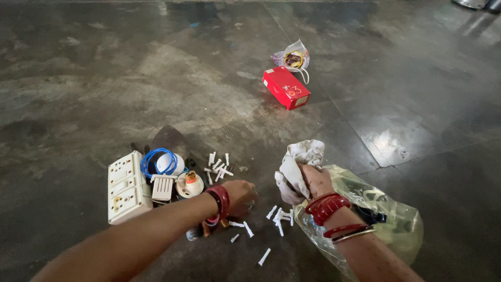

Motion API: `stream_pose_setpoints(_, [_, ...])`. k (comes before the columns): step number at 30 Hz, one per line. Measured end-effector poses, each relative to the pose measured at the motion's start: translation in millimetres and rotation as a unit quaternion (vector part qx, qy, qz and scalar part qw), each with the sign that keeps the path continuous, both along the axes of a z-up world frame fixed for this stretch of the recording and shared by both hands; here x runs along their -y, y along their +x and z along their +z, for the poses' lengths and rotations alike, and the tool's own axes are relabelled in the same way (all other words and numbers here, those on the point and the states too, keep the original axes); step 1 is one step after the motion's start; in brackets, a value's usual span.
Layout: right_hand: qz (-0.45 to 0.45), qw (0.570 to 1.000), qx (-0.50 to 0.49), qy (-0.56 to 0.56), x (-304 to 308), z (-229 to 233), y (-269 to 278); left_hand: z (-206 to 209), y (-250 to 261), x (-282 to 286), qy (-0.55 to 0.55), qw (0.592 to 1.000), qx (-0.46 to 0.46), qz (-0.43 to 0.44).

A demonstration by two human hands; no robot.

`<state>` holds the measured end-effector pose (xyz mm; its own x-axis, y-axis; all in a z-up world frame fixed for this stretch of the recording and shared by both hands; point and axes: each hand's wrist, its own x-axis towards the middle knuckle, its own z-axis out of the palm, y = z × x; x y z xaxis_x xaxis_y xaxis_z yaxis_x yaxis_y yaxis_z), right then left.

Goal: The person sits on the floor and wipes small white plastic electrical components with a cloth. They then open a blue packet and place the components inside, followed by handling a small white packet and a plastic bag.

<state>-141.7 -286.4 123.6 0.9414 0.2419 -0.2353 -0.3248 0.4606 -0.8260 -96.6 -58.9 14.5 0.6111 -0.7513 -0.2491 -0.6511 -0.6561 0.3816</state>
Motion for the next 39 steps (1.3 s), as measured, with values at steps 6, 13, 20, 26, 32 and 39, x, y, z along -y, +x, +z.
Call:
stream_pose_setpoints(6, [-0.199, 0.968, -0.099, -0.12, 9, -22, 15, -7, -9, 11, 0.05, 0.998, 0.035, -0.009])
stream_pose_setpoints(13, [-0.165, 0.975, -0.088, -0.119, 26, -48, 26, -26, -4, 11, 0.08, 0.995, 0.066, -0.012])
stream_pose_setpoints(20, [-0.213, 0.961, -0.086, -0.152, 28, -53, 27, -5, 5, 3, -0.053, 0.986, -0.055, 0.148])
stream_pose_setpoints(26, [-0.006, 0.994, -0.034, -0.103, 31, -57, 26, -3, 37, 0, -0.365, 0.822, -0.282, 0.334])
stream_pose_setpoints(32, [-0.048, 0.973, 0.009, -0.224, 0, -40, 12, -1, 44, 50, -0.454, 0.771, -0.259, 0.363])
stream_pose_setpoints(39, [-0.147, 0.948, -0.183, -0.214, -6, -25, 8, 41, 23, 54, -0.433, 0.813, -0.22, 0.322])
